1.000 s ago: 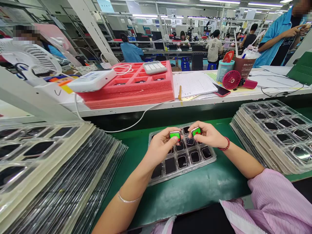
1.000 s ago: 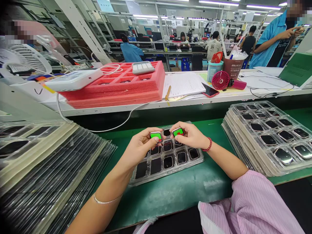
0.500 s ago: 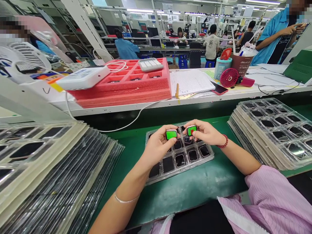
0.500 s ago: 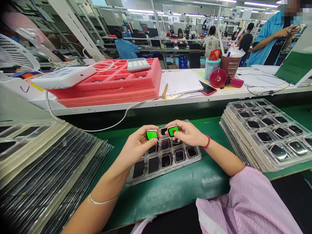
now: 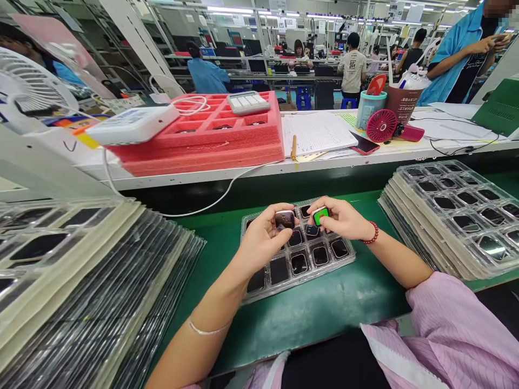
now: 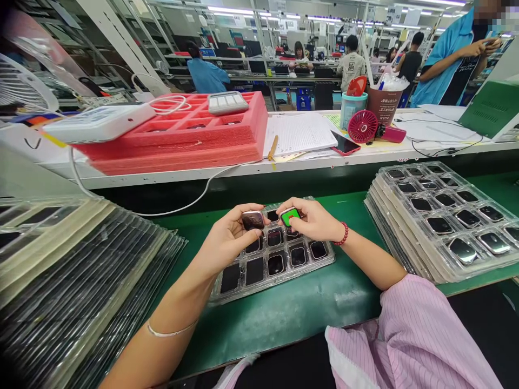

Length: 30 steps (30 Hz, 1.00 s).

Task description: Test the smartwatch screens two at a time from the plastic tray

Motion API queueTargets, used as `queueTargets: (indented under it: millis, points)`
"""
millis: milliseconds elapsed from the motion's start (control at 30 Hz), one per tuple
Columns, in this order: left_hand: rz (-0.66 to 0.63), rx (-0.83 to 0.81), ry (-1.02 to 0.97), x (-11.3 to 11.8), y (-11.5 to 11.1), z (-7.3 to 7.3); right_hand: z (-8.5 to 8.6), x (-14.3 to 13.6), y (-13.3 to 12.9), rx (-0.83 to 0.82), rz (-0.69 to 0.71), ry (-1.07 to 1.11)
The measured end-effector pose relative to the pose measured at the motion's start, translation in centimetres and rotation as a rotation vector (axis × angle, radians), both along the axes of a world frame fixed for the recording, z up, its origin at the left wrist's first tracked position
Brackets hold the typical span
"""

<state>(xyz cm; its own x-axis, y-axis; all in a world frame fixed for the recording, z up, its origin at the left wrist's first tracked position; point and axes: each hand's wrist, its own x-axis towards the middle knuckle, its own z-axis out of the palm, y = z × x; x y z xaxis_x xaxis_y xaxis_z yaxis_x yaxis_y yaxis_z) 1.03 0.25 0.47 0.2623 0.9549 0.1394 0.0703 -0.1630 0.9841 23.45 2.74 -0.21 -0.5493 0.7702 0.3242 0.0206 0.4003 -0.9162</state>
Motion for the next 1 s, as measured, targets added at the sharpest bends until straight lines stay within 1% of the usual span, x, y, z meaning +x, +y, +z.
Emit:
queueTargets:
  millis: [233, 433, 533, 633, 700, 800, 1000]
  points:
    - [0.001, -0.006, 0.002, -0.03, 0.01, -0.07, 0.22, 0.18, 0.02, -0.002, 0.024, 0.011]
    - [0.01, 0.008, -0.02, -0.09, 0.01, -0.24, 0.12, 0.01, 0.02, -0.023, -0.011, 0.003]
    - [0.028, 0.012, -0.041, -0.06, 0.0, -0.31, -0.06, -0.01, 0.01, 0.013, -0.021, -0.034]
    - [0.033, 0.019, -0.042, -0.09, -0.01, -0.32, -0.1, 0.07, -0.07, 0.037, 0.017, -0.043]
    - [0.029, 0.026, -0.028, -0.13, 0.01, -0.32, -0.05, 0.12, -0.13, 0.004, 0.034, -0.024]
    - [0.019, 0.019, -0.014, -0.18, 0.14, -0.35, -0.07, 0.12, -0.11, -0.05, 0.003, -0.017]
    - [0.025, -0.006, -0.037, -0.04, 0.53, -0.55, -0.64, -0.09, 0.21, 0.046, -0.004, -0.01]
